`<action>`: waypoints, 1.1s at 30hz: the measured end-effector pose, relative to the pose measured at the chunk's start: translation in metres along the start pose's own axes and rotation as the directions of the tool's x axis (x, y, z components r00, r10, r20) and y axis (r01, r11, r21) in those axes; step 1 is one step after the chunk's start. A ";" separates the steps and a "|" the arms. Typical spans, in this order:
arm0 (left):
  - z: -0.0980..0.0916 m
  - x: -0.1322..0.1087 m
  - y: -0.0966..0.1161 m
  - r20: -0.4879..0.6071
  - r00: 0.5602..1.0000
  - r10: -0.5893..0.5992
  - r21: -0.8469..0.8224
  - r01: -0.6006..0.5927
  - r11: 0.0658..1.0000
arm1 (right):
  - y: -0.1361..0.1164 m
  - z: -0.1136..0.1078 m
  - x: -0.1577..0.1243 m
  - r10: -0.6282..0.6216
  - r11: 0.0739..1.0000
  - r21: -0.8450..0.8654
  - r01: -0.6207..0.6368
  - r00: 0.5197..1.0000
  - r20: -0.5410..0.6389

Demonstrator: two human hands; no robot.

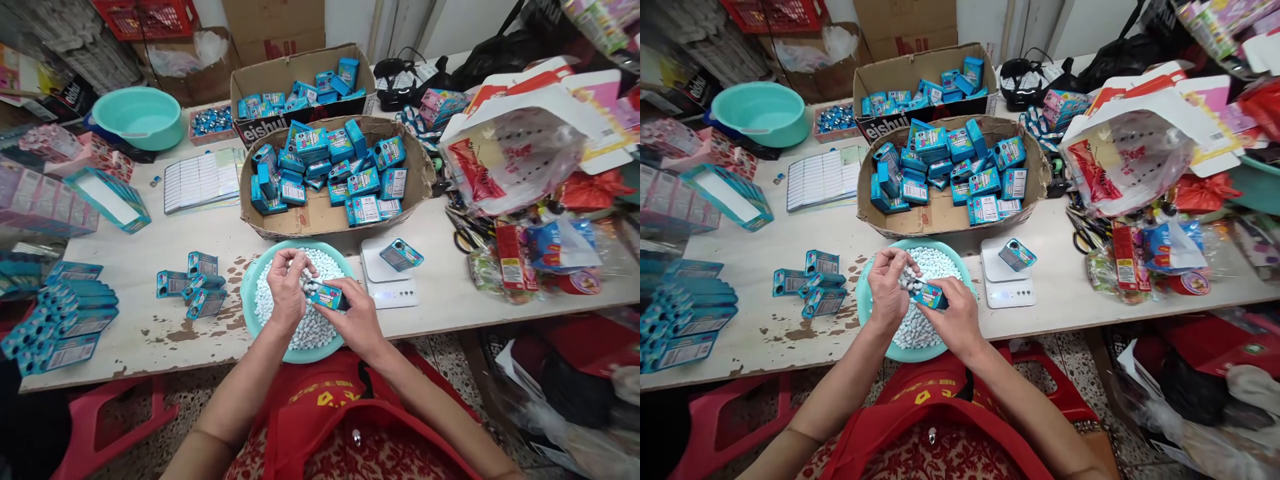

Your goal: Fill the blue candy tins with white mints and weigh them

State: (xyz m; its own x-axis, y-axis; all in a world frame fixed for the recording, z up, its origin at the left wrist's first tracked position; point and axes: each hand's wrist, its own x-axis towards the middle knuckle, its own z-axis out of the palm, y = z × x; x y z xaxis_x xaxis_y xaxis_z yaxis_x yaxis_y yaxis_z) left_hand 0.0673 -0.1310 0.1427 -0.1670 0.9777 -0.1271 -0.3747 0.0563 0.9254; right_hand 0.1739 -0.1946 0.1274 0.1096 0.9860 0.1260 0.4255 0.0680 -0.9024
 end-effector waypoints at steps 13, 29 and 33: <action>0.002 0.004 -0.003 -0.033 0.999 -0.027 0.060 0.029 0.998 | -0.002 0.004 0.008 0.023 0.999 -0.050 -0.021 0.998 0.050; 0.002 0.003 0.002 -0.074 0.997 -0.012 -0.006 0.011 1.000 | -0.001 0.003 0.003 -0.011 0.998 0.069 0.010 1.000 0.012; 0.000 0.005 -0.004 -0.044 0.999 0.006 0.057 -0.004 0.998 | 0.001 0.012 0.006 -0.006 0.997 0.076 0.006 1.000 0.002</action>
State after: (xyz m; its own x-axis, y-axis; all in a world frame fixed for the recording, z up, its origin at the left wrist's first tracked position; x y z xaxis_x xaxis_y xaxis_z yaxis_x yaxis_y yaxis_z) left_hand 0.0677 -0.1260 0.1384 -0.2097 0.9681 -0.1368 -0.3218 0.0638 0.9447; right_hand 0.1639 -0.1868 0.1227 0.1051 0.9858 0.1310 0.3564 0.0856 -0.9304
